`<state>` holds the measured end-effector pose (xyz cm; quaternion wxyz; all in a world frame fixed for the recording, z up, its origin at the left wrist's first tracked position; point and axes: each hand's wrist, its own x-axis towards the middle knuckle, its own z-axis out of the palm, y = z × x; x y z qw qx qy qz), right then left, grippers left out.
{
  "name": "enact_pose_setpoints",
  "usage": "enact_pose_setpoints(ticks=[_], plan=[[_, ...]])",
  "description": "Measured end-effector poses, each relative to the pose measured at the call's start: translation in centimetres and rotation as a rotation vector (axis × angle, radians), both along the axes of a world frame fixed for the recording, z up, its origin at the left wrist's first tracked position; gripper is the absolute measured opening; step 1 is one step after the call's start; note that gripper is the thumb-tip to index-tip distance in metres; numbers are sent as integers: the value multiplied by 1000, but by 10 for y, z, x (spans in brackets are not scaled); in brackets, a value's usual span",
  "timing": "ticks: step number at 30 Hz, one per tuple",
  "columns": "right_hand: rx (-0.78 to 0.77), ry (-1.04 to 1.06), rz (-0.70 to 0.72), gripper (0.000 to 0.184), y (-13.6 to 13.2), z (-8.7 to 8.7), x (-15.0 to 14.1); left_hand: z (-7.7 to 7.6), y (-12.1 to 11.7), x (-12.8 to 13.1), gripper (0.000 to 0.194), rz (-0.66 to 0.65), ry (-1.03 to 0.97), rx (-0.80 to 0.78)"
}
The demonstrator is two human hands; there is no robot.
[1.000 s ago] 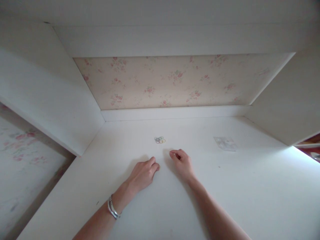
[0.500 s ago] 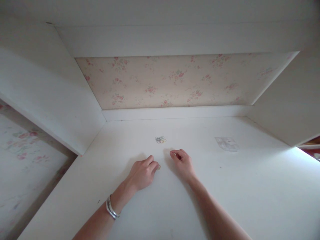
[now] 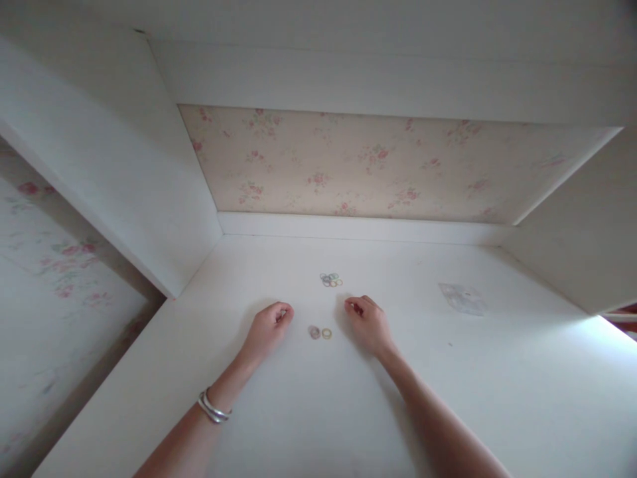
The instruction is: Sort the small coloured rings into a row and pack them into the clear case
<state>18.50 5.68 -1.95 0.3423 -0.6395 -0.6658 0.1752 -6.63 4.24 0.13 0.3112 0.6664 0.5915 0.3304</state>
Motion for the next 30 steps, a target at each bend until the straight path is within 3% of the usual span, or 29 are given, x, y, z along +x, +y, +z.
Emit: enact_pose_setpoints(ticks=[6,10,15,21,26,30], plan=[[34,-339,29,32,40,7,-8,-3,4,-3,30,3,-64,-29],[77,-348,-5,26,42,-2,-8,-5,6,-5,29,-9,-81,-17],[130,-309,-26,29,26,-11,-4,-9,8,-6,30,-1,-94,-15],[117,-343,5,29,-4,-5,-9,-8,7,-6,31,-16,-67,14],[177,-183,148,28,-39,-3,-19,-7,7,-6,32,-17,-40,25],[214,-139,259,26,-51,-4,-27,-6,7,-6,31,-27,-23,13]])
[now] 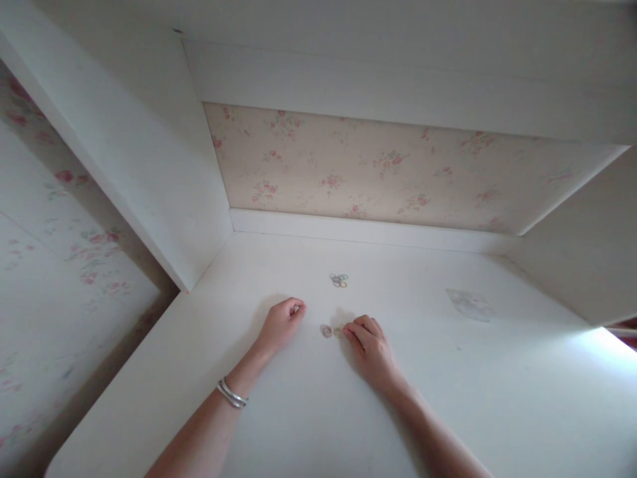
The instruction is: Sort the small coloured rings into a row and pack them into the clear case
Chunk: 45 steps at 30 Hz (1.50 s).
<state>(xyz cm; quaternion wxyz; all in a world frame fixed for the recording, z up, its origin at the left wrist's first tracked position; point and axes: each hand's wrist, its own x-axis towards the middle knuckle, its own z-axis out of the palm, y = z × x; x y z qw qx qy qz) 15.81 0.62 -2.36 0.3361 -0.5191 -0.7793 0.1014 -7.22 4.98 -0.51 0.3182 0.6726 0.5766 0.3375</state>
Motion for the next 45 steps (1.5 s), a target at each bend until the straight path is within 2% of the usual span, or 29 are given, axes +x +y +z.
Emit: enact_pose_setpoints(ticks=[18,30,34,39,45], plan=[[-56,-136,85,18,1,5,-5,-5,2,1,30,-17,-21,5],[-30,-46,93,19,1,5,-3,-2,0,1,30,-21,-9,-2],[-13,128,28,23,3,8,2,0,-1,0,30,-9,7,-8],[20,276,-124,24,8,11,9,3,-4,4,31,13,36,-15],[-99,350,-222,26,14,9,15,7,5,32,27,-71,203,63]])
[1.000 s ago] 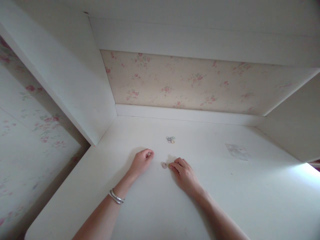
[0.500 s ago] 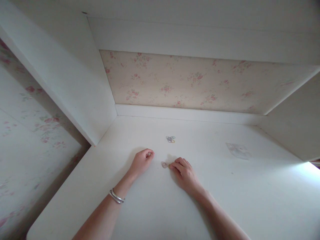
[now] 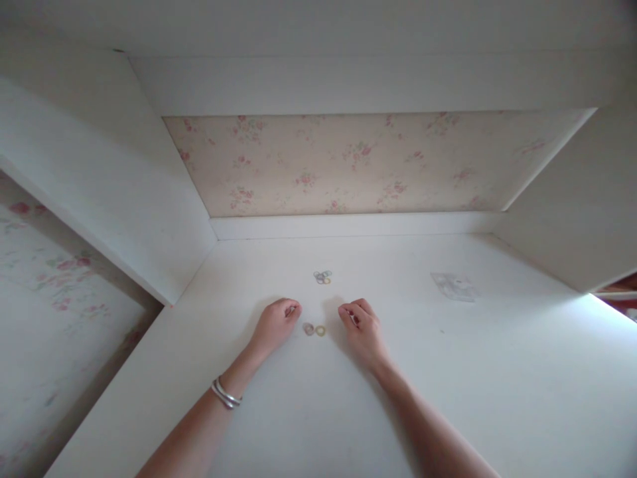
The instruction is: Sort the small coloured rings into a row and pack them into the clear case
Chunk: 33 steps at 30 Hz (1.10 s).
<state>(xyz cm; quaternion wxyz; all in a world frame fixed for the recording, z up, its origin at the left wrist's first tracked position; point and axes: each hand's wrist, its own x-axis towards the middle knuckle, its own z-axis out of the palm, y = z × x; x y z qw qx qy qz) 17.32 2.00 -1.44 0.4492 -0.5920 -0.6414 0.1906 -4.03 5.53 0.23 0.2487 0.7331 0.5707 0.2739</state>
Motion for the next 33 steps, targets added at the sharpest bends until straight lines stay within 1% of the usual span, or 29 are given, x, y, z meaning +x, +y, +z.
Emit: enact_pose_setpoints(ticks=[4,7,10,15,19,23,27,30,33], plan=[[-46,39,11,24,5,-3,2,6,19,31,22,-93,184,83],[-32,77,11,24,8,-5,4,10,37,53,22,-105,285,104],[-25,90,17,24,10,-7,5,11,51,69,25,-117,376,127],[-32,86,41,20,10,-9,6,9,67,84,29,-124,518,141],[-29,87,40,20,9,-8,6,9,69,87,30,-121,578,138],[-27,87,44,20,9,-7,7,10,65,85,28,-116,535,136],[-32,89,33,20,10,-8,7,14,54,73,23,-113,372,166],[-32,94,31,21,10,-8,7,17,38,60,20,-125,220,197],[-35,90,35,22,10,-8,7,20,16,47,21,-120,120,224]])
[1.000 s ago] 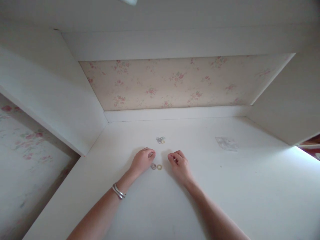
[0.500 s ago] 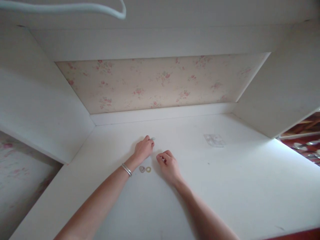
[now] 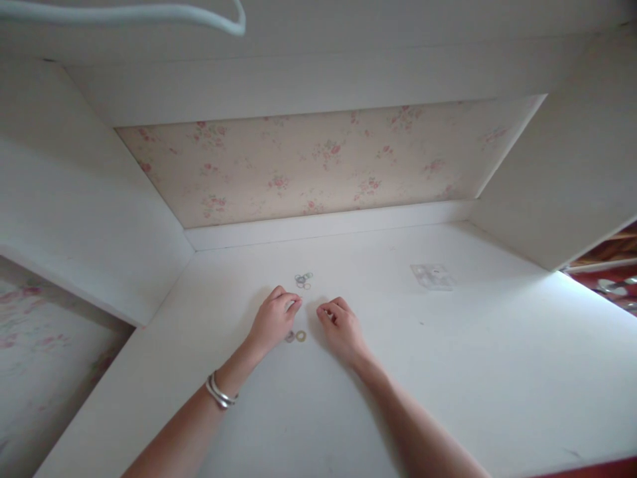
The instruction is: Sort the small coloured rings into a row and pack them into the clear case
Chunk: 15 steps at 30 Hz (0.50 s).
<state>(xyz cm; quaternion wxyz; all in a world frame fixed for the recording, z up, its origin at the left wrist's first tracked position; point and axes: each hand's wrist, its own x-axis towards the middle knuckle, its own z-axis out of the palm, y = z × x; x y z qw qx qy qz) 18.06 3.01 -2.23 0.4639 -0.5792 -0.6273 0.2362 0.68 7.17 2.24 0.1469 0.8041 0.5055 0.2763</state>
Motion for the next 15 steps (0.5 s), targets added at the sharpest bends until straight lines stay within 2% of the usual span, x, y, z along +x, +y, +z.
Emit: enact_pose_setpoints(ticks=[3,7,15], plan=[[-6,-11,-2,21,0,1,0,-1,-23,-9,24,-7,-9,-10],[-16,-17,-10,22,-1,3,0,-6,-48,-12,28,-32,102,-9],[-30,-10,-18,25,-1,3,-1,-7,-63,-8,28,-72,337,-6]])
